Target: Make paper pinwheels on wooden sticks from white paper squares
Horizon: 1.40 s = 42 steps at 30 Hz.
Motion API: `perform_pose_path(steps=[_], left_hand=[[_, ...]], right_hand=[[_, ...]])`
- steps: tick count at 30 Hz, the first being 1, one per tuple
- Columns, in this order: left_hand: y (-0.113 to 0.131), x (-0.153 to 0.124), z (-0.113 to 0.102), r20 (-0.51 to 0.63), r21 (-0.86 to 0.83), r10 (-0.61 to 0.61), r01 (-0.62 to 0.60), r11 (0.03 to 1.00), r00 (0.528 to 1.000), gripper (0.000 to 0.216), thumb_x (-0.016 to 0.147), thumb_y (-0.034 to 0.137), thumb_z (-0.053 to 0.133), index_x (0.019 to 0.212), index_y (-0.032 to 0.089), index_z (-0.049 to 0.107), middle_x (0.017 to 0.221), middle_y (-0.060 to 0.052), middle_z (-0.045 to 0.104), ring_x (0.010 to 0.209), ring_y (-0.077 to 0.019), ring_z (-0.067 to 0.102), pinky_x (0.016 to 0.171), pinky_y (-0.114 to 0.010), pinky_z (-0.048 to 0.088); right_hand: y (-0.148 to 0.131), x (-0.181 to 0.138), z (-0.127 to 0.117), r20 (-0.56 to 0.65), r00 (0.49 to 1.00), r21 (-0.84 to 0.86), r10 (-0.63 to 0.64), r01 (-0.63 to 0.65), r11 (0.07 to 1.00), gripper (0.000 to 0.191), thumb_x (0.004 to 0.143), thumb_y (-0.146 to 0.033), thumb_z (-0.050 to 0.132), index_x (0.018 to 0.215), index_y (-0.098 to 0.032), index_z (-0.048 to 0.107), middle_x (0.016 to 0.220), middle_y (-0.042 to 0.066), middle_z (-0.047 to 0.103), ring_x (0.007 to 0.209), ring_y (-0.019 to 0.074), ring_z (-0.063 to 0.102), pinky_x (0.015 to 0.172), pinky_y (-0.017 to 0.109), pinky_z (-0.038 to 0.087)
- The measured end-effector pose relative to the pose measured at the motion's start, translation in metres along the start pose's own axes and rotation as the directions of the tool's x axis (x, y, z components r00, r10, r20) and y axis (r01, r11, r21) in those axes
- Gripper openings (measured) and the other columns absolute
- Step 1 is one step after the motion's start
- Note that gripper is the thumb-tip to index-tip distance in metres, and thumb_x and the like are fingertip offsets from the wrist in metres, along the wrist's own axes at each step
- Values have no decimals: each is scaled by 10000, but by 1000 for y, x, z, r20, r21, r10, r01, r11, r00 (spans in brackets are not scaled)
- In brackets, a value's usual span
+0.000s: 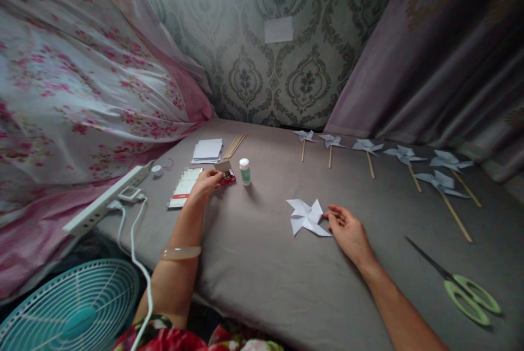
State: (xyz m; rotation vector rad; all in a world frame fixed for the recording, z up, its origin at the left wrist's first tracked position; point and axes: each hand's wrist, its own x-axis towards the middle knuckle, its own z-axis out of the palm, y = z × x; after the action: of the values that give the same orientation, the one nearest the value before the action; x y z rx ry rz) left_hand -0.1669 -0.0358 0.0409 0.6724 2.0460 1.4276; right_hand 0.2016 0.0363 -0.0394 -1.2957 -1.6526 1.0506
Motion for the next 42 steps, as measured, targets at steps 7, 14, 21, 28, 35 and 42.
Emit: perform_pose_path(steps=[7,14,21,28,35,42], left_hand=[[12,-42,15,50,-104,14,-9,995,999,230,636,359,653,673,153,555,641,-13,599,535,-86,478,523,-210,354],[12,-133,86,443,-84,186,-166,983,877,268,717,440,594,731,174,561,651,-9,593,555,-104,479,528,-228,362],[-2,-170,129,612,-155,204,-137,978,764,241,770,397,558,705,166,539,632,4,567,571,-101,487,551,-218,373],[-13,-164,132,565,-89,184,-162,983,804,226,763,369,559,699,153,568,628,0,575,569,-105,482,533,-213,352],[-7,-165,132,610,-70,152,-138,988,778,251,767,386,548,679,153,578,576,18,530,522,-93,432,495,-208,317],[2,-135,126,520,162,248,-379,911,817,227,812,332,512,799,150,648,729,-52,661,654,-152,560,598,-243,402]], right_hand=[[-24,-4,-2,-88,996,116,-4,14,993,425,764,-485,566,1008,-137,576,861,108,687,548,131,581,509,269,508],[-67,-27,7,-48,985,62,-164,167,984,274,814,-427,560,875,-177,652,766,63,703,603,143,611,591,259,506],[-69,-47,4,148,962,0,-229,231,973,222,835,-354,554,863,-185,695,829,63,714,683,161,637,639,266,505],[-66,-50,3,256,965,157,-62,21,987,221,802,-357,589,887,-180,689,779,42,713,639,146,643,581,235,511],[-69,-49,4,256,966,243,44,-108,964,200,725,-371,647,785,-186,694,676,4,681,557,118,591,513,218,491],[-65,-39,-5,137,990,152,27,-48,987,242,710,-403,667,760,-167,682,646,15,651,566,123,559,528,228,451]])
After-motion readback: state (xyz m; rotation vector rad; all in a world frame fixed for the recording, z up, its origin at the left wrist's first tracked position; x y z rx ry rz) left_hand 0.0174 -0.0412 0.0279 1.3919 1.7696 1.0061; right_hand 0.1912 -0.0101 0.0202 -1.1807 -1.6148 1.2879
